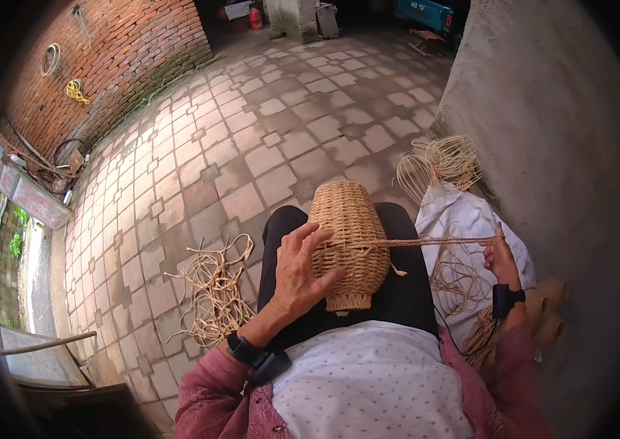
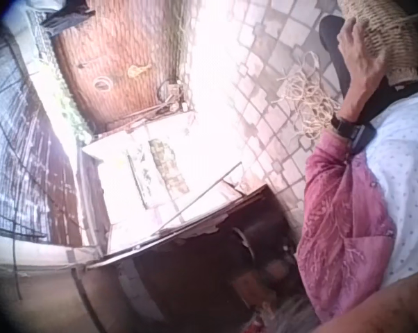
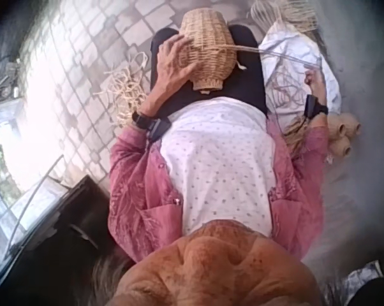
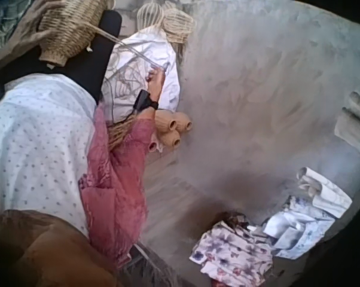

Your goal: Manually weaving a small bulbous basket using natural fibers and trimming with scissors.

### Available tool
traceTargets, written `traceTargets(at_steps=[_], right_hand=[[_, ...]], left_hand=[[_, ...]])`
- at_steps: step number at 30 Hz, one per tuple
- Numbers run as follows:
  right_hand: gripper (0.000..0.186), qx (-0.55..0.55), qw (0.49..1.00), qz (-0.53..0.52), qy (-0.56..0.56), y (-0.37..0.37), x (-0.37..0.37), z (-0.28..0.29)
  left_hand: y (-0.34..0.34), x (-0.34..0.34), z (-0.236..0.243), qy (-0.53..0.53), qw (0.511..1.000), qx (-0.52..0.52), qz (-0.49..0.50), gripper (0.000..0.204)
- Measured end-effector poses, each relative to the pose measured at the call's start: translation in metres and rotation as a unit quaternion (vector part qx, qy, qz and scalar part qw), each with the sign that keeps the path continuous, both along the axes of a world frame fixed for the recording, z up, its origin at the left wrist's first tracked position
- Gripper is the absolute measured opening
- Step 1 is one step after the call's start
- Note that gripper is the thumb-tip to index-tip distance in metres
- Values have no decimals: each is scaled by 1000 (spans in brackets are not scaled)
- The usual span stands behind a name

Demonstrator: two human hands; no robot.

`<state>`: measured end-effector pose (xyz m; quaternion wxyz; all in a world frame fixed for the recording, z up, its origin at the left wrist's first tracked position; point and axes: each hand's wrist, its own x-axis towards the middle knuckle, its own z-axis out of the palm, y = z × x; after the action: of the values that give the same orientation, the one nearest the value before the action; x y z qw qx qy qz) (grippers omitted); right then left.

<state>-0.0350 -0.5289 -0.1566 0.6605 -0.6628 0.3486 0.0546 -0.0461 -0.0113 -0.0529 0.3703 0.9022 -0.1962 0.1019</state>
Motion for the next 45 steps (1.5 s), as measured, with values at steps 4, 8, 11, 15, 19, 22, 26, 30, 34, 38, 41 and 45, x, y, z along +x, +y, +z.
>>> traceTargets(at_steps=[4,8,11,15,19,22,26,30,34,38,41,45], right_hand=[[73,-23,994,-103,20,-46,-16,-26],[45,-212,957,85,180,-19,-11,0],[36,-510,842,167,-59,41,2,5],[28,-337,808,298,-380,196,16,80],[25,-283,771,423,-383,242,21,84],[20,-127,803,462,-355,247,28,88],[15,-124,777,481,-386,252,28,89],[10,-99,779,491,-377,257,31,81],[12,-151,754,520,-372,260,38,90],[15,-148,743,496,-425,273,33,94],[14,-128,757,468,-438,285,30,92],[17,-96,783,465,-402,284,39,85]], left_hand=[[-8,8,10,-87,996,10,-27,59],[-21,15,16,-107,987,98,-67,39],[-40,23,27,-128,978,132,-103,33],[-40,27,18,-119,976,139,-119,26],[-43,34,18,-69,982,103,-140,16],[-36,37,12,-3,987,37,-155,16],[-17,31,-8,150,974,-96,-142,18],[-4,31,-7,161,975,-73,-133,20],[3,39,19,140,976,-19,-165,15],[-8,42,39,62,981,12,-184,11],[-19,45,40,24,979,27,-202,11],[-30,49,31,-33,996,9,-88,16]])
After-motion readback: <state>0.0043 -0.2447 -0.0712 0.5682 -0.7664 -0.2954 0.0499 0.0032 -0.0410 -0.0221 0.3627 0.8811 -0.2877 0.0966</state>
